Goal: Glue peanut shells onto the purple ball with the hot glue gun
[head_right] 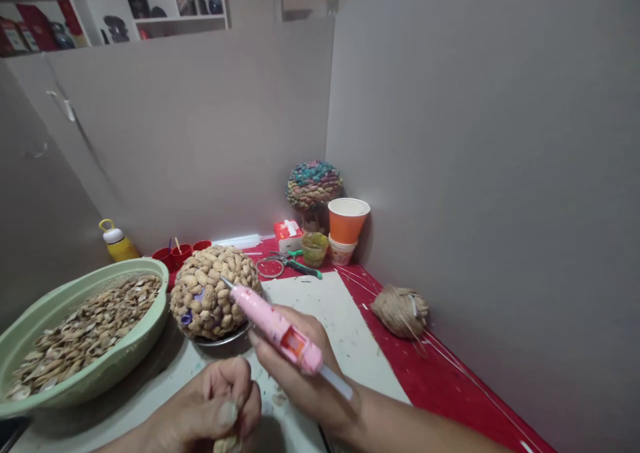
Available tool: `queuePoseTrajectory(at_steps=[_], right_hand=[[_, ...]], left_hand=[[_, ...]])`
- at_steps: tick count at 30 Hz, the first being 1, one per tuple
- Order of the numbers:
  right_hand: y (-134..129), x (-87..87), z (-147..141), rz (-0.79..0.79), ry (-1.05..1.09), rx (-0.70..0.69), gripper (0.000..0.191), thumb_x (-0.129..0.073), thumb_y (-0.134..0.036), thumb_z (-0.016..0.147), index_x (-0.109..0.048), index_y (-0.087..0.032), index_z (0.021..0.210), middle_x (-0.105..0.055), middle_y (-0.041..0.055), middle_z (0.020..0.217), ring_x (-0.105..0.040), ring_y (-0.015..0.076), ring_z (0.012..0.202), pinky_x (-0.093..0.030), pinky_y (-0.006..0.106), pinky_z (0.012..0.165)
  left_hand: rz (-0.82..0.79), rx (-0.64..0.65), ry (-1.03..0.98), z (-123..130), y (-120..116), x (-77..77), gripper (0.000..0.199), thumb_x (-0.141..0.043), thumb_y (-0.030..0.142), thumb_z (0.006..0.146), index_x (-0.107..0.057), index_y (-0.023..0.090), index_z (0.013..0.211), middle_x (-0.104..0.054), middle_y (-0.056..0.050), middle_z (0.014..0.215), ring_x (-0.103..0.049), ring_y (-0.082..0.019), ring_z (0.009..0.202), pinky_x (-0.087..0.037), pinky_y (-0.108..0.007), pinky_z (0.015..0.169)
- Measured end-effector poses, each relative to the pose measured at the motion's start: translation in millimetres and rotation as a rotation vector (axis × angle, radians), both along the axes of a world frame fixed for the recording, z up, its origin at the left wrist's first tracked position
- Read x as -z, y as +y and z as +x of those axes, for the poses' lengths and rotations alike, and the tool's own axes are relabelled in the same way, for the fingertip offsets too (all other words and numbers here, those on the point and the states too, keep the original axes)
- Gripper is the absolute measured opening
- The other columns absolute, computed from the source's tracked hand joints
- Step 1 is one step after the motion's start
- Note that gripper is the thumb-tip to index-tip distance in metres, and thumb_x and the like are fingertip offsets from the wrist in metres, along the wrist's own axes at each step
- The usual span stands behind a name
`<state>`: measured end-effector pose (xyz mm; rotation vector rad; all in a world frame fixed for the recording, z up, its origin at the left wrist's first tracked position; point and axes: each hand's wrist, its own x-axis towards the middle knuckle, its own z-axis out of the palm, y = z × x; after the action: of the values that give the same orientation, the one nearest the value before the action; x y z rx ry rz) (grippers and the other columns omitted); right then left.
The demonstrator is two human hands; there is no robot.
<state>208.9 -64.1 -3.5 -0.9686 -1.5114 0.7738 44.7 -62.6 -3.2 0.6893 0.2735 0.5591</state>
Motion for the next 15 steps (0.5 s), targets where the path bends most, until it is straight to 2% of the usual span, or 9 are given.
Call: queuePoseTrajectory(at_steps=[2, 5, 11, 15], right_hand=[[1, -6.6, -1, -0.044, 0.063, 0.008, 0.025, -0.058, -0.032, 0.085, -0.045, -0.021, 0.067, -0.040, -0.0048, 0.062, -0.036, 0.0099, 0.054, -0.037, 0.021, 0.049], [-1, -11.0, -1, -0.076, 0.071, -0.052, 0.026, -0.057, -0.035, 0.086, -0.045, -0.020, 0.068, -0.039, -0.0049, 0.062, -0.035, 0.0095, 0.054, -0.036, 0.021, 0.049], [-4, -9.6, 0, -0.027, -0.058, -0.109, 0.026, -0.058, -0.034, 0.083, -0.047, -0.019, 0.066, -0.047, -0.0017, 0.064, -0.044, 0.0112, 0.056, -0.042, 0.024, 0.052], [-2, -5.9, 0, -0.004, -0.082, -0.130, 0.024, -0.058, -0.033, 0.084, -0.050, -0.018, 0.068, -0.049, -0.0011, 0.065, -0.046, 0.0114, 0.056, -0.044, 0.023, 0.052]], left_hand=[[0.020, -0.002, -0.021, 0, 0, -0.9, 0.029, -0.085, 0.028, 0.064, -0.059, 0.014, 0.067, -0.058, 0.000, 0.059, -0.042, -0.004, 0.042, -0.030, -0.019, 0.046], [-0.020, -0.056, 0.032, -2, 4, -1.7, 0.024, -0.083, 0.026, 0.067, -0.063, 0.012, 0.068, -0.057, 0.000, 0.060, -0.044, -0.005, 0.048, -0.030, -0.018, 0.046], [-0.124, -0.190, 0.156, -3, 14, 0.6, 0.026, -0.083, 0.023, 0.067, -0.061, 0.011, 0.070, -0.057, 0.001, 0.062, -0.044, -0.005, 0.051, -0.028, -0.017, 0.048], [-0.102, -0.201, 0.175, -3, 14, 1.0, 0.033, -0.085, 0.028, 0.065, -0.056, 0.012, 0.066, -0.053, 0.002, 0.057, -0.038, -0.004, 0.048, -0.021, -0.017, 0.046]])
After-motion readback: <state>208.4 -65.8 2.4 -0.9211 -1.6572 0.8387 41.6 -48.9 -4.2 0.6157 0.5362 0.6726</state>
